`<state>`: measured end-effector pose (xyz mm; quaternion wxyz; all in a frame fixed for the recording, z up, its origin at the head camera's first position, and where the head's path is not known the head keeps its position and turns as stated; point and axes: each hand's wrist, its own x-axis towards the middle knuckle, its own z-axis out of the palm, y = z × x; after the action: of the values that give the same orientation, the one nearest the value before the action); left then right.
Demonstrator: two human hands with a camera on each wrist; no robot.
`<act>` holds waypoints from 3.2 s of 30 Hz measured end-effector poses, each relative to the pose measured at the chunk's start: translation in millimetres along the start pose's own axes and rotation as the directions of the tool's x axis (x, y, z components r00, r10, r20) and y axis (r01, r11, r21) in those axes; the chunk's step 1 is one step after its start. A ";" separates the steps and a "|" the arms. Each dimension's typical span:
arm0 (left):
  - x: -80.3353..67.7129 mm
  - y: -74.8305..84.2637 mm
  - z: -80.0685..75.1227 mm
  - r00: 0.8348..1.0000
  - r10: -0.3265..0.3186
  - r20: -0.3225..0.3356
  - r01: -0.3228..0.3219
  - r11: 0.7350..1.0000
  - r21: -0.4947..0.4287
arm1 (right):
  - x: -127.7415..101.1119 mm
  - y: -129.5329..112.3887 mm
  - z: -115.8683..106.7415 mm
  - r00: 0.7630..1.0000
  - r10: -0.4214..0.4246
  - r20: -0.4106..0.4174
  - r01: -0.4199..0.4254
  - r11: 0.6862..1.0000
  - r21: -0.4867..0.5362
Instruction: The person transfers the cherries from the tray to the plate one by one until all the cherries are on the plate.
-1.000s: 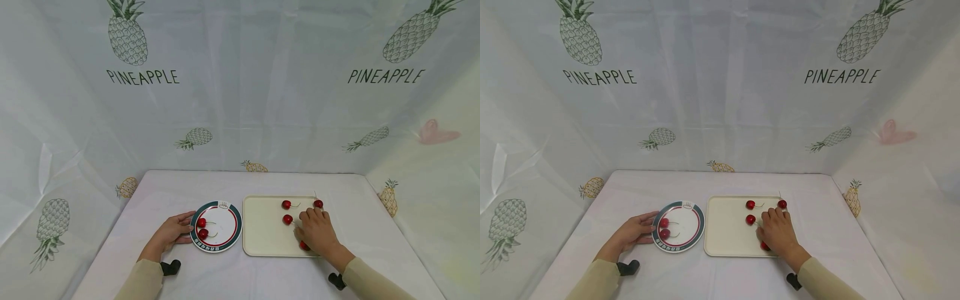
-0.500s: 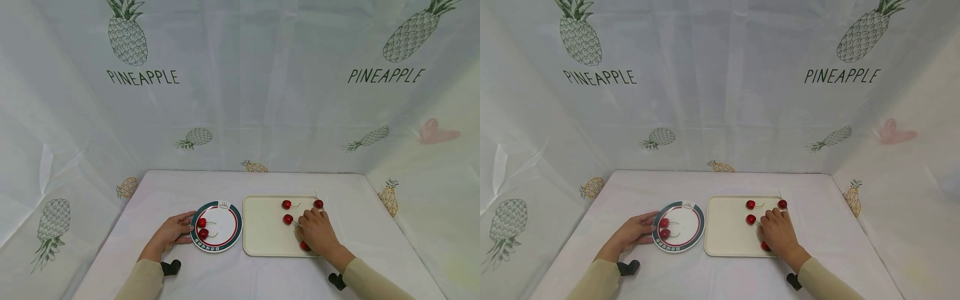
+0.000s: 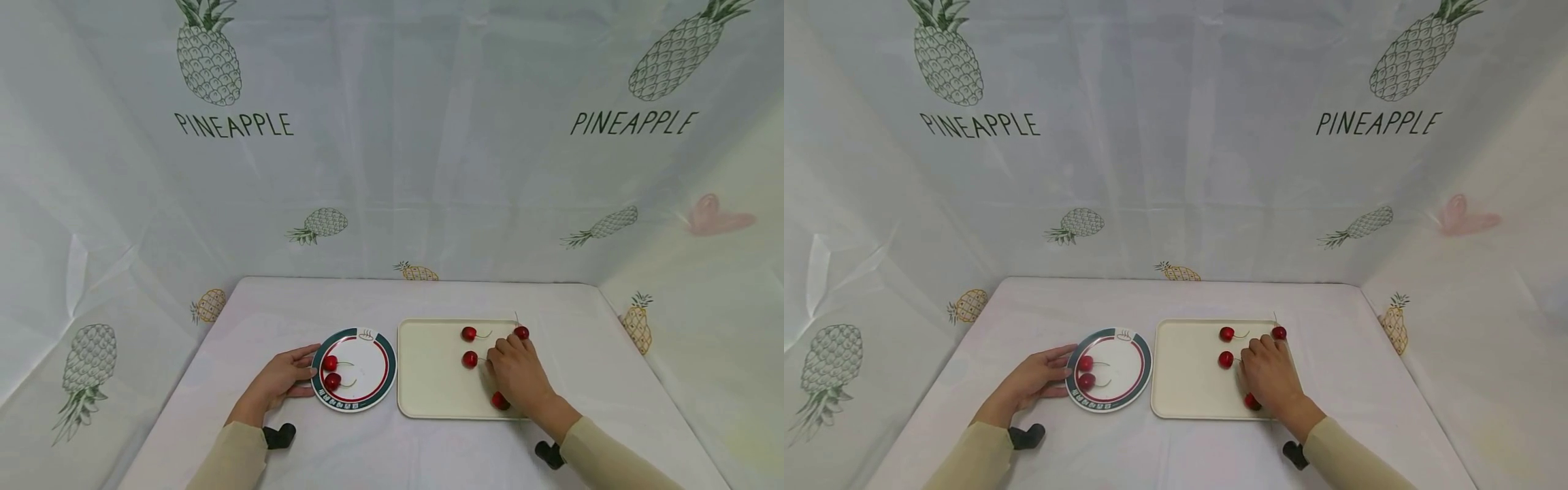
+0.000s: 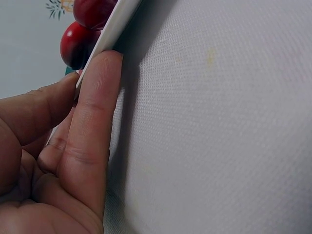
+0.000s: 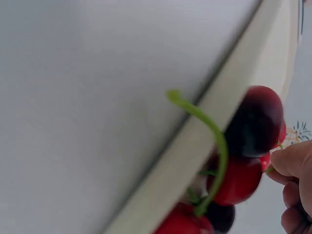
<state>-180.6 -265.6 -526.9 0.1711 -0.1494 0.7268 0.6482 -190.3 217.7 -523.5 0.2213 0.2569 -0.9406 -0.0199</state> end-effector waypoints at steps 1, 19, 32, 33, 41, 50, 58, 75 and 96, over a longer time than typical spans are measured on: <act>0.0 0.1 -0.3 1.000 -0.002 -0.002 0.002 1.000 -0.003 | 1.4 0.4 -0.9 1.000 -0.003 -0.005 0.003 1.000 0.001; -2.5 -1.2 1.0 1.000 -0.001 -0.031 0.001 1.000 0.003 | 21.2 -2.5 -6.2 0.977 -0.162 -0.140 0.157 0.987 -0.045; -3.3 -1.9 -0.2 1.000 0.008 -0.020 -0.008 1.000 -0.001 | 47.0 -19.8 -1.9 0.982 -0.156 -0.108 0.158 0.987 0.004; -3.1 -1.9 -0.4 1.000 0.007 -0.021 -0.007 1.000 0.002 | 48.8 -21.5 -2.0 0.982 -0.156 -0.103 0.158 0.987 0.009; -2.3 -0.9 -1.8 1.000 -0.002 -0.016 0.002 1.000 0.004 | 63.8 -35.8 -1.3 0.973 -0.184 -0.142 0.190 0.981 0.031; -1.3 -1.4 -0.4 0.999 -0.008 -0.035 0.008 1.000 0.002 | 83.9 -60.6 -2.4 0.972 -0.187 -0.144 0.194 0.980 0.035; -1.6 -1.3 -0.8 1.000 -0.007 -0.027 0.007 1.000 0.005 | 105.3 -95.2 1.1 0.975 -0.197 -0.104 0.205 0.976 0.071; -2.1 0.4 -0.1 1.000 -0.010 -0.027 0.010 1.000 0.005 | 144.6 -164.5 18.6 0.980 -0.197 0.009 0.196 0.978 0.077; -3.6 -0.8 0.3 0.999 0.011 -0.030 -0.011 1.000 0.000 | 157.4 -203.2 33.0 0.970 -0.219 0.100 0.213 0.975 0.066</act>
<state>-176.9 -265.3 -526.0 0.1567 -0.1551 0.7299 0.6470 -229.2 -38.5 -520.1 0.1600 0.3625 -0.9176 -0.0318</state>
